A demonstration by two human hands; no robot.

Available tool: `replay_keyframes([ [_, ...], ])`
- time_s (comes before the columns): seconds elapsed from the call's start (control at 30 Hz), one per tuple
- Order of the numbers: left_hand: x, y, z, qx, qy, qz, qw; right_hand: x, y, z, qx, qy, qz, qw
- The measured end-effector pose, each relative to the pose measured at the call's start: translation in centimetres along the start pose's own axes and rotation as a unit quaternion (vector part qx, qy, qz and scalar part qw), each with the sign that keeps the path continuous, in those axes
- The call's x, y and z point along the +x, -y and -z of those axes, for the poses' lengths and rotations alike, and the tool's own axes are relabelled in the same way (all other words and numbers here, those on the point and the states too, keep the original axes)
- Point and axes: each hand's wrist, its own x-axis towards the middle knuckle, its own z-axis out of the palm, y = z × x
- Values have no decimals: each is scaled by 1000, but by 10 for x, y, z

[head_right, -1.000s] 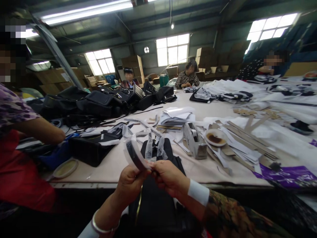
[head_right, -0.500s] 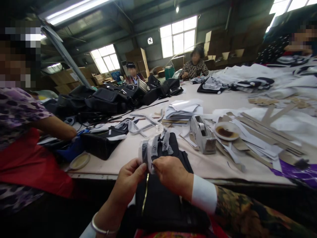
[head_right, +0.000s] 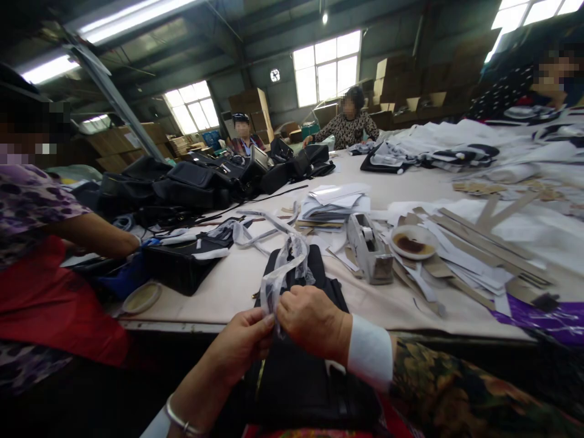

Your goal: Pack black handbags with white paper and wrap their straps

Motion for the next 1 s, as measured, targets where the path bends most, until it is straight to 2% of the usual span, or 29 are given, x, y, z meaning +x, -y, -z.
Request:
replay_keyframes([
  [0.1, 2, 2, 1, -11, -9, -17, 1000, 0, -3, 4, 53, -8, -40, 998],
  [0.17, 3, 2, 3, 1, -32, -67, 997, -1, -6, 10, 123, -41, -119, 984],
  [0.2, 3, 2, 3, 11, -46, -96, 994, -2, -6, 14, 173, -63, -168, 968],
  [0.27, 3, 2, 3, 52, -78, -165, 982, -2, -4, 21, 309, -77, -262, 911],
  [0.37, 1, 8, -3, 169, -118, -276, 939, 3, 5, 25, 532, -32, -347, 772],
  [0.43, 0, 15, -8, 232, -141, -330, 904, 9, 12, 23, 613, -32, -394, 684],
  [0.5, -2, 20, -12, 259, -159, -362, 881, 14, 17, 19, 644, -60, -438, 625],
  [0.53, -4, 21, -12, 265, -159, -369, 876, 16, 19, 18, 649, -70, -446, 612],
  [0.57, -5, 21, -11, 267, -147, -371, 877, 17, 20, 17, 649, -75, -444, 613],
  [0.6, -7, 19, -9, 261, -123, -364, 886, 17, 20, 17, 643, -74, -433, 628],
  [0.63, -8, 17, -5, 241, -87, -343, 904, 16, 21, 17, 626, -69, -415, 657],
  [0.73, -7, 10, 8, 83, 26, -216, 973, 10, 19, 17, 519, -53, -308, 795],
  [0.8, -3, 10, 13, -51, 50, -129, 989, 6, 18, 13, 422, -48, -203, 882],
  [0.83, 0, 10, 14, -107, 43, -102, 988, 5, 16, 11, 371, -48, -151, 915],
  [0.9, 5, 12, 11, -181, 13, -75, 981, 3, 13, 5, 281, -52, -71, 956],
  [0.97, 8, 13, 5, -204, -21, -79, 976, 2, 9, 1, 245, -57, -50, 967],
  [1.0, 7, 13, 2, -190, -37, -94, 977, 2, 8, 1, 263, -57, -67, 961],
])
